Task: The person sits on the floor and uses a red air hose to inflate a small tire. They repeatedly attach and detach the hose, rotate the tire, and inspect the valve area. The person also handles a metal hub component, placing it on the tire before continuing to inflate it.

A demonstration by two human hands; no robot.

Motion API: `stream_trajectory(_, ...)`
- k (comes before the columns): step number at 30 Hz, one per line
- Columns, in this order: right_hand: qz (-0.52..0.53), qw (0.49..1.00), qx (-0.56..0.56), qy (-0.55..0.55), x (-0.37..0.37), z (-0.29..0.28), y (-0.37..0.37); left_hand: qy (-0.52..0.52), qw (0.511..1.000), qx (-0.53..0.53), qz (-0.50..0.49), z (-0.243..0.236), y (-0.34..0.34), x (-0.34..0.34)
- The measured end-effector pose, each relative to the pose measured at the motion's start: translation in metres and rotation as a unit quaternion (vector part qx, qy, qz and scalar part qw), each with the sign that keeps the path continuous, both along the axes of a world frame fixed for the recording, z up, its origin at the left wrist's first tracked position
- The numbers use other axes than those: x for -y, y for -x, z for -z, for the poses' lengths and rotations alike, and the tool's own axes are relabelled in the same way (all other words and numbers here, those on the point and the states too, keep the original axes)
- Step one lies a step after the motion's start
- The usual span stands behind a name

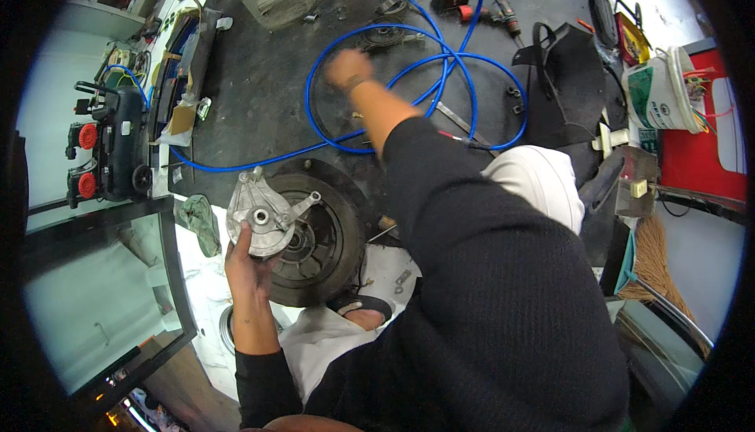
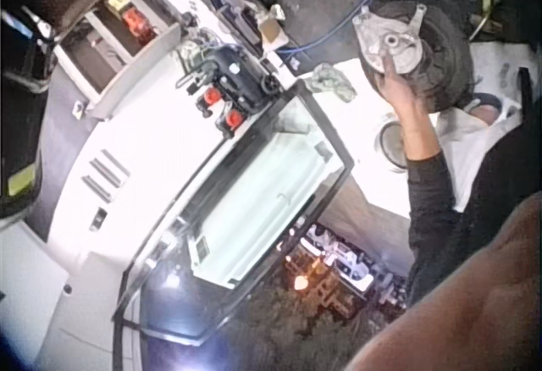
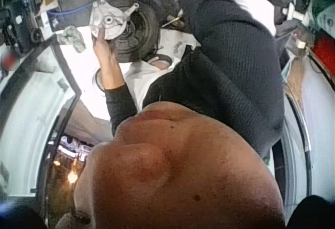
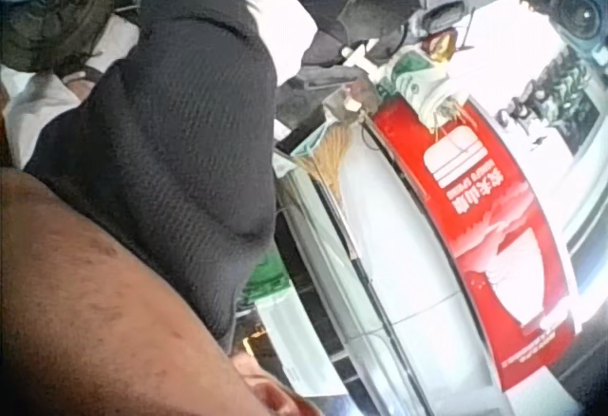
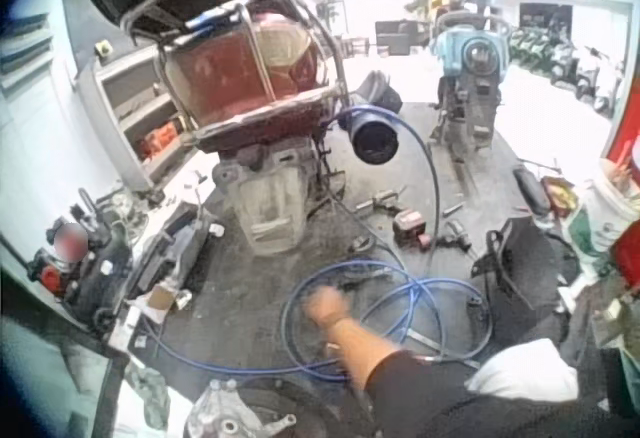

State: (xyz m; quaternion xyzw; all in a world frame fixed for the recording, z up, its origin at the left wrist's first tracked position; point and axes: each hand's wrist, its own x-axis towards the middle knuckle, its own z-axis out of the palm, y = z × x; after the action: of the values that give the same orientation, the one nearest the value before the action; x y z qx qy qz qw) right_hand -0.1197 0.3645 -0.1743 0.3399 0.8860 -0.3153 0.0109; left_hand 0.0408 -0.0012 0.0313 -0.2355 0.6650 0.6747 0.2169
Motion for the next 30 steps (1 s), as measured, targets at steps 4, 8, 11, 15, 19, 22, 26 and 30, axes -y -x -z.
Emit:
stream_trajectory(4,-0.039,0.952,-0.045,-0.3,-0.104,0.09,-0.028,0.015,1.0,0.013,-0.015,-0.017,0.005,0.0)
stream_trajectory(8,-0.159,0.917,0.025,-0.364,-0.132,0.109,-0.023,-0.012,0.999,0.037,0.005,-0.021,0.009,0.0)
stream_trajectory(11,-0.192,0.903,0.077,-0.376,-0.131,0.104,-0.003,-0.025,0.999,0.036,-0.004,-0.014,0.01,-0.002)
stream_trajectory(15,-0.223,0.874,0.075,-0.425,-0.124,0.1,0.003,-0.042,0.995,0.014,-0.09,-0.013,0.003,0.005)
stream_trajectory(19,-0.3,0.85,0.045,-0.43,-0.099,0.066,-0.009,-0.084,0.991,-0.065,-0.079,-0.025,0.007,0.029)
stream_trajectory(22,-0.323,0.911,0.118,-0.228,-0.066,0.004,-0.009,-0.11,0.981,-0.122,-0.104,-0.029,0.014,0.046)
stream_trajectory(26,-0.417,0.892,0.016,-0.175,-0.016,-0.092,-0.019,-0.096,0.973,-0.159,-0.133,-0.022,0.027,0.062)
stream_trajectory(30,-0.462,0.882,-0.08,-0.036,0.018,-0.187,-0.033,-0.081,0.972,-0.149,-0.162,-0.009,0.03,0.07)
